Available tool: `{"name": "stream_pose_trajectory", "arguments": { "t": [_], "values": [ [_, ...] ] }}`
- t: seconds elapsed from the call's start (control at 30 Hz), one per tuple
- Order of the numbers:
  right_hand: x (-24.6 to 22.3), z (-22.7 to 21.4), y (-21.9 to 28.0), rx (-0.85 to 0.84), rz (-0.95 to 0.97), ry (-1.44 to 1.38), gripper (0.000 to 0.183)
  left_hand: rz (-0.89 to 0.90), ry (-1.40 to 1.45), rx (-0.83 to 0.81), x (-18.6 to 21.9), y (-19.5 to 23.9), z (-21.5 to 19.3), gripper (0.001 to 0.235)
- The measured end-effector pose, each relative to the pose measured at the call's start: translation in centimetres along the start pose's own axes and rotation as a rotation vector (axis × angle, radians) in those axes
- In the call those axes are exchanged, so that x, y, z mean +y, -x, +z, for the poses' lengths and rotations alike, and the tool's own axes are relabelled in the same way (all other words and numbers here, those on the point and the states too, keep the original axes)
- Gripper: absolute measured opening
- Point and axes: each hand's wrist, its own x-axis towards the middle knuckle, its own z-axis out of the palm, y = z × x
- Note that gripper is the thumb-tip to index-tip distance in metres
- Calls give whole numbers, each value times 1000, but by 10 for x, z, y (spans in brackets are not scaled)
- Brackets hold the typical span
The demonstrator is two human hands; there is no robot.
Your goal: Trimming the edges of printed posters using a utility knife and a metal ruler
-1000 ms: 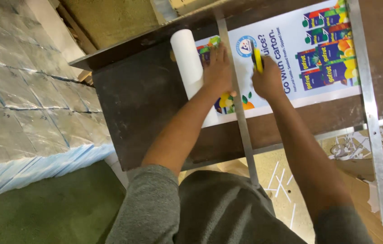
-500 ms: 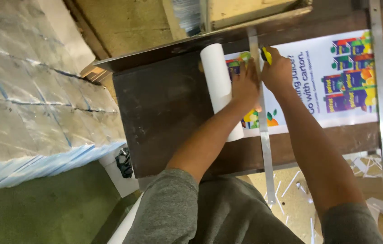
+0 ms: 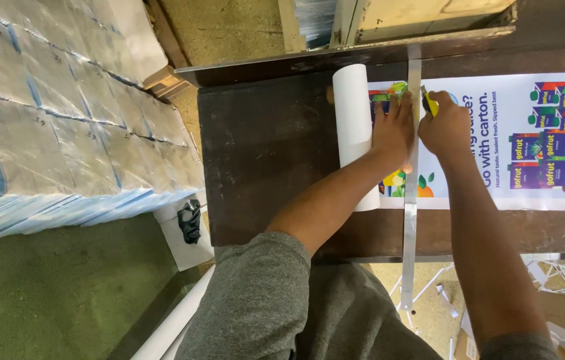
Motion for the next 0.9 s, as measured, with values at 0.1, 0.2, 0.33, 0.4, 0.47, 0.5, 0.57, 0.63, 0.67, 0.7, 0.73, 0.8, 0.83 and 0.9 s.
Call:
{"name": "stream_pose_trajectory", "arguments": {
  "t": [0.1,0.2,0.33,0.4,0.47,0.5,0.57,0.63,0.67,0.7,0.73,0.8,0.83,0.9],
  "values": [
    [-9,-14,29,-50,33,11,43,-1,5,62,1,1,4,74],
    [-16,-26,68,-83,52,-19,45,23,-25,117,3,-15,36,63],
    [4,-16,119,-92,54,43,44,32,-65,130,6,-35,72,163],
    [12,-16,148,-109,77,34,44,42,-59,145,7,-38,77,169],
    [12,-21,177,-130,96,20,46,17,-54,64,6,-39,71,166],
    [7,-28,192,-126,105,18,46,27,-57,64,5,-37,67,166],
    [-3,-44,223,-124,94,-13,43,54,-30,-6,2,-33,57,158],
    [13,-31,251,-174,145,41,46,46,-51,13,5,-28,52,154],
    [20,-25,265,-227,188,98,50,29,-68,33,6,-26,49,150],
    [17,-29,274,-222,196,97,50,38,-70,36,6,-31,51,150],
    [13,-32,284,-234,217,87,50,51,-39,-24,5,-35,53,153],
    [11,-36,297,-248,238,76,49,63,-9,-85,4,-36,54,156],
    [12,-35,299,-225,227,56,48,66,16,-121,4,-37,51,155],
    [16,-35,304,-200,235,33,46,87,39,-162,4,-37,47,153]
  ]
}}
